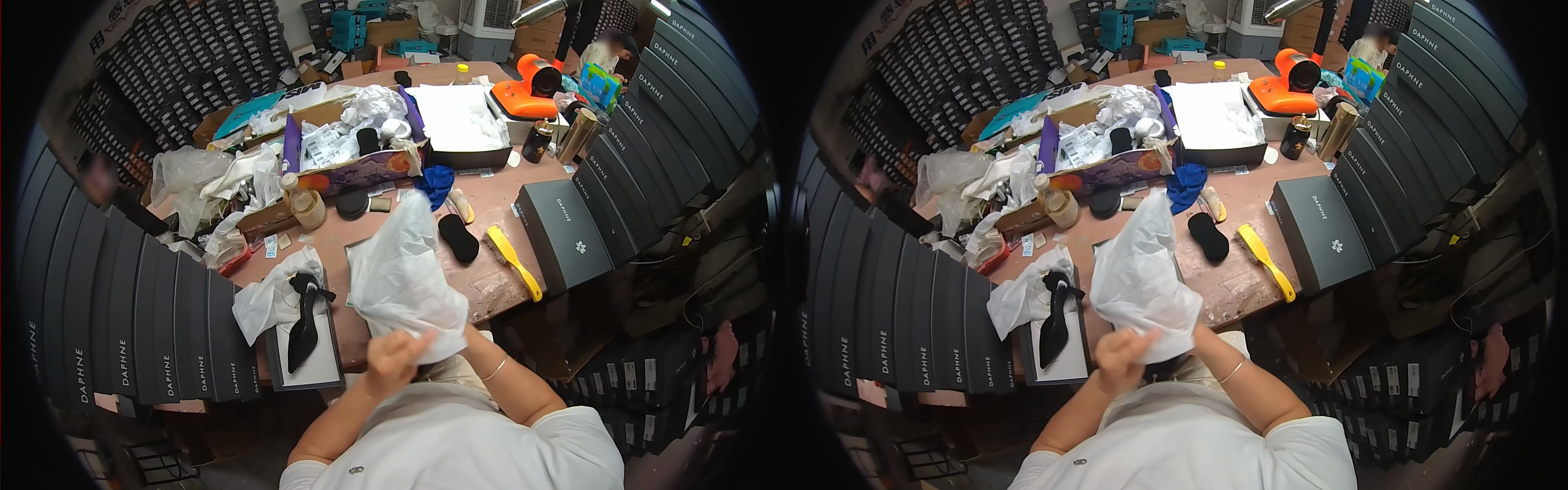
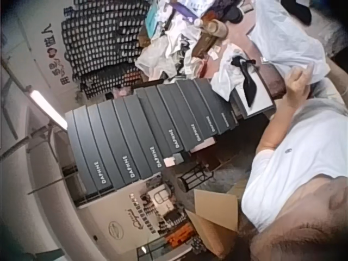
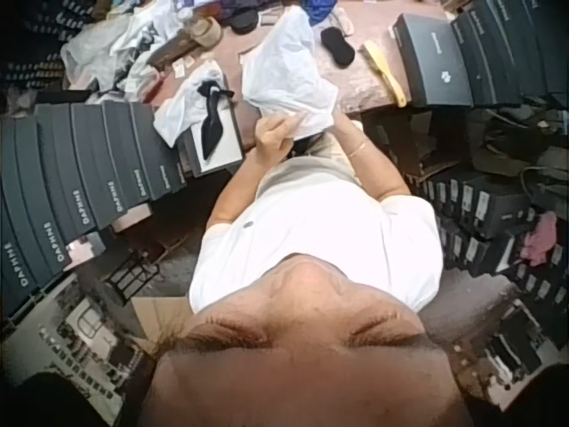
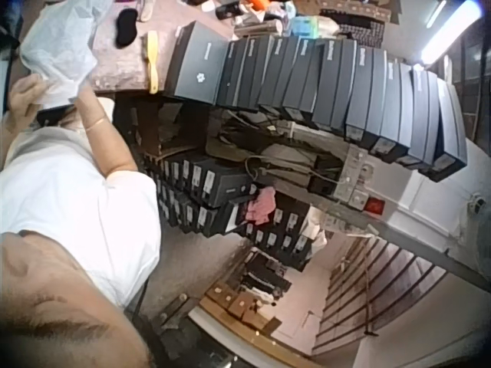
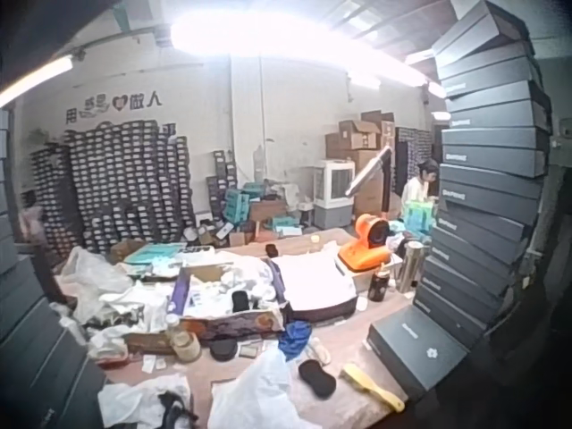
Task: Inspecting and packing high-heeled shoes into boxes at a factory workbench.
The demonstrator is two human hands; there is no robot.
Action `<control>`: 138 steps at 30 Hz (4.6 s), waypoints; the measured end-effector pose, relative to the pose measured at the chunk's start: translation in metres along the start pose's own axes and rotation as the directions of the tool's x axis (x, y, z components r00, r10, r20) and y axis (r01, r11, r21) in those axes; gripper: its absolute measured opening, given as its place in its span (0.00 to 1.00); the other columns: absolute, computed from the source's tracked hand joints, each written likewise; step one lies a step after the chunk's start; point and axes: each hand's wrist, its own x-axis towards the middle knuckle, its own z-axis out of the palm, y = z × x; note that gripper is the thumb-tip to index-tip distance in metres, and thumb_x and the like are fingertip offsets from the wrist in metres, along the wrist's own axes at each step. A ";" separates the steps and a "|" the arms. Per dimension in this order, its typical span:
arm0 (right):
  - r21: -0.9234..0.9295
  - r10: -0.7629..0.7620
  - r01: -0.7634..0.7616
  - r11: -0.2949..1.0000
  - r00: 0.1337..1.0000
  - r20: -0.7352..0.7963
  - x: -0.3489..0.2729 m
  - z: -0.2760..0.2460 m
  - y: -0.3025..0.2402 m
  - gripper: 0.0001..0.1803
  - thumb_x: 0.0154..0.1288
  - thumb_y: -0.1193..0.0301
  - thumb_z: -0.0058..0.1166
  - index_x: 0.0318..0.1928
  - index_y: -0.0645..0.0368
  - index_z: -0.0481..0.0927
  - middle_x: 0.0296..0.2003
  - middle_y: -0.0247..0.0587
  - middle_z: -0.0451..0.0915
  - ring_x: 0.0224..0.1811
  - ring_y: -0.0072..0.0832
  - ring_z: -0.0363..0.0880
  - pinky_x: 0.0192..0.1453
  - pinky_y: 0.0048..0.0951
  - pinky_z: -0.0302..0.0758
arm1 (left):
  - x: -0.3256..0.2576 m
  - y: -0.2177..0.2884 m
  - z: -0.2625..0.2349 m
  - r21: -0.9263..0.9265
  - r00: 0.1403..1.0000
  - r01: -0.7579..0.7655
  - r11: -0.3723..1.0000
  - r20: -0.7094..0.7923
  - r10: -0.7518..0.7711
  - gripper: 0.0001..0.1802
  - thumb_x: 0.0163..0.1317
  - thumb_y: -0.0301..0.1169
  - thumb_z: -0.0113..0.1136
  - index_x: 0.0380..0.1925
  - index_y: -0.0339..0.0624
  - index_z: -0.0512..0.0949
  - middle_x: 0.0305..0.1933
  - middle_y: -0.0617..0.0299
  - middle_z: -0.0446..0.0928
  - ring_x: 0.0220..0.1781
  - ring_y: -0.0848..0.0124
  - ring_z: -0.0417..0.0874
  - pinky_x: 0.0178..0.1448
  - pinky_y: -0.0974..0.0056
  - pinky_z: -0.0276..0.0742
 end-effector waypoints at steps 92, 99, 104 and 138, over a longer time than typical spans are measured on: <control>0.598 -0.282 -0.798 -0.081 0.593 0.754 0.023 0.057 -0.027 0.42 0.48 0.58 0.58 0.60 0.67 0.59 0.46 0.65 0.73 0.33 0.45 0.77 0.27 0.40 0.79 | -0.017 -0.044 -0.111 0.079 0.805 0.551 0.830 -0.311 -0.505 0.07 0.61 0.25 0.60 0.37 0.34 0.80 0.27 0.58 0.78 0.27 0.74 0.77 0.32 0.70 0.71; 0.665 -0.179 -0.747 0.028 0.650 0.738 0.036 0.048 -0.049 0.40 0.50 0.57 0.57 0.61 0.67 0.60 0.46 0.63 0.74 0.34 0.44 0.79 0.30 0.40 0.81 | -0.005 -0.004 -0.109 0.071 0.915 0.365 0.928 -0.211 -0.344 0.09 0.57 0.22 0.62 0.39 0.40 0.82 0.21 0.60 0.71 0.22 0.69 0.75 0.27 0.68 0.68; 0.820 0.218 -0.465 0.334 0.884 0.413 0.040 0.093 -0.079 0.22 0.66 0.61 0.51 0.54 0.62 0.72 0.45 0.41 0.79 0.46 0.27 0.81 0.42 0.28 0.81 | 0.002 0.007 -0.092 0.266 0.984 0.006 0.964 -0.173 0.041 0.15 0.49 0.20 0.64 0.40 0.39 0.83 0.22 0.63 0.71 0.21 0.68 0.75 0.25 0.67 0.70; 0.502 -0.098 -0.764 0.406 0.509 0.855 -0.010 0.025 -0.025 0.52 0.53 0.58 0.61 0.73 0.62 0.47 0.57 0.49 0.72 0.54 0.30 0.74 0.57 0.27 0.72 | -0.064 -0.041 -0.088 0.090 0.618 0.724 0.684 -0.527 -0.584 0.06 0.62 0.25 0.60 0.38 0.34 0.81 0.28 0.57 0.80 0.24 0.73 0.77 0.29 0.71 0.72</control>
